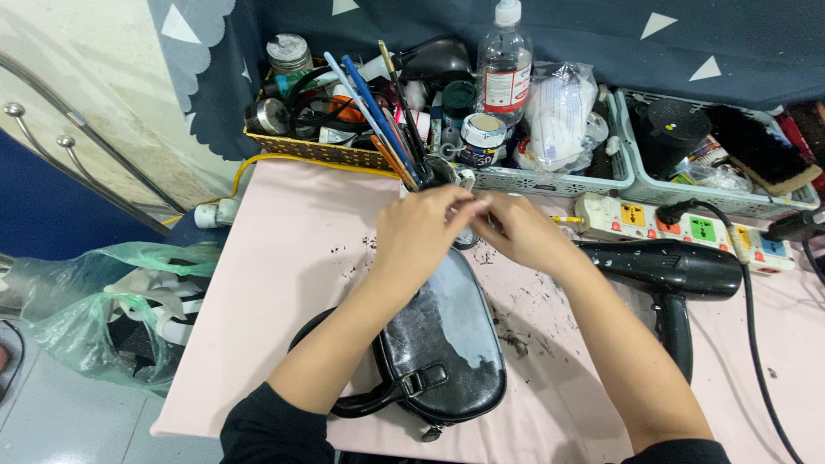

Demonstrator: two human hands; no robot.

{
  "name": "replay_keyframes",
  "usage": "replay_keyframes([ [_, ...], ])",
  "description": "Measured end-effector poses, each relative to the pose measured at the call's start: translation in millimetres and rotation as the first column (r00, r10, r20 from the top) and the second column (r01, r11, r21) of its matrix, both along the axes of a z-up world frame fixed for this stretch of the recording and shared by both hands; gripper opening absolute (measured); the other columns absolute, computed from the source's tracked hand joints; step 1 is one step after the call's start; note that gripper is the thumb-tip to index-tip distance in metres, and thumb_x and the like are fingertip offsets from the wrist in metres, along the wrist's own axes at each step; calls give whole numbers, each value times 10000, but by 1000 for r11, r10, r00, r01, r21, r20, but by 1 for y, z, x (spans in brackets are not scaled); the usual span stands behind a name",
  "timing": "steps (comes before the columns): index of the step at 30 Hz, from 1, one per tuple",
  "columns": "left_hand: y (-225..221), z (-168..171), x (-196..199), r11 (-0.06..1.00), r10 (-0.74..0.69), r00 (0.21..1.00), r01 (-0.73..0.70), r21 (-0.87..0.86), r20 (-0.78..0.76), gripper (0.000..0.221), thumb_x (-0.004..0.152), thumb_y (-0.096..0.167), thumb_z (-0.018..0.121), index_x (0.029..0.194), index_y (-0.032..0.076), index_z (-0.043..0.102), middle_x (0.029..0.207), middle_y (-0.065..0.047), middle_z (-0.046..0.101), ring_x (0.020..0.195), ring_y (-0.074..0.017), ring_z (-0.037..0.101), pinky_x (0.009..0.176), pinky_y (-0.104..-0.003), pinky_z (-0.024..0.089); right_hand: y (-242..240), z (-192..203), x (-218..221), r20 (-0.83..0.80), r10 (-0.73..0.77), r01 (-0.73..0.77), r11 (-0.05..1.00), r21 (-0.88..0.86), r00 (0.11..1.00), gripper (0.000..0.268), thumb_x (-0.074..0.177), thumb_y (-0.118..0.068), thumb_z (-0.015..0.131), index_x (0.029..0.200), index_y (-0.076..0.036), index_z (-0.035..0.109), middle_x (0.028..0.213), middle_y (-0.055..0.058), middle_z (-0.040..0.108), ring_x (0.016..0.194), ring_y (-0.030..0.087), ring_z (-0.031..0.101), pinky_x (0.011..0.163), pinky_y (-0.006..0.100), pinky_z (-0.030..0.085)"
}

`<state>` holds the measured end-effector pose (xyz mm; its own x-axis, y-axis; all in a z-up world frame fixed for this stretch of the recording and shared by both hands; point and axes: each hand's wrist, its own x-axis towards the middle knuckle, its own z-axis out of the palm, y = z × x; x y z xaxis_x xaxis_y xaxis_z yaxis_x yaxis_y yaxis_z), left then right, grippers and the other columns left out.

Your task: The person applies a white substance to a black handbag using a thin brush, then uses a hairdryer to dry the area before continuing to paint the leather surface.

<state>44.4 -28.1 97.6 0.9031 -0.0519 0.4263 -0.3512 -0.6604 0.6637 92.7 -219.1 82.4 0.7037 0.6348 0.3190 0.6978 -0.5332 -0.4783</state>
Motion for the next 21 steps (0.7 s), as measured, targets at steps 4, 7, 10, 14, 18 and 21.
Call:
replay_keyframes([
  [4,-10,-6,-8,983,-181,977,178,40,111,428,932,461,669,1158,101,722,992,-80,763,830,-277,734,683,-393,553,-22,-22,-9,47,-78,78,997,-6,996,185,912,-158,692,1047,-46,634,898,183,692,760,373,660,650,433,504],
  [7,-9,-12,-7,979,-204,976,202,37,81,429,959,438,645,1193,83,699,1087,-94,750,918,-298,719,732,-411,551,-42,-24,-13,-72,-184,187,982,31,980,172,953,-153,643,1022,-12,571,799,179,656,696,357,631,641,431,486],
  [10,-5,-24,-2,968,-236,968,242,71,-87,378,967,408,609,1178,108,703,1078,-83,754,904,-290,725,751,-429,547,-64,-22,-21,-181,-248,258,966,32,952,111,971,-123,586,1017,-23,570,715,152,641,624,310,634,628,405,495],
  [14,-19,-40,5,924,-247,957,280,261,-153,328,966,366,639,1150,106,717,1030,-130,741,932,-337,700,776,-466,538,-91,-18,-35,-152,-345,342,939,-48,926,132,955,-109,614,1035,-12,574,686,168,627,607,317,629,618,404,489],
  [18,-41,-46,7,863,-333,934,357,358,-129,332,883,309,709,1111,68,709,1008,-144,738,950,-338,694,756,-486,540,-111,-20,-45,29,-241,238,968,83,970,175,939,-102,630,1061,6,566,840,162,710,741,315,697,669,379,531],
  [21,-59,-47,0,810,-341,920,392,436,-193,328,832,269,770,1047,33,693,986,-147,727,958,-333,691,755,-493,545,-118,-28,-55,-86,-263,267,963,27,961,114,958,-110,628,1017,-17,600,845,162,733,722,312,724,651,384,537],
])
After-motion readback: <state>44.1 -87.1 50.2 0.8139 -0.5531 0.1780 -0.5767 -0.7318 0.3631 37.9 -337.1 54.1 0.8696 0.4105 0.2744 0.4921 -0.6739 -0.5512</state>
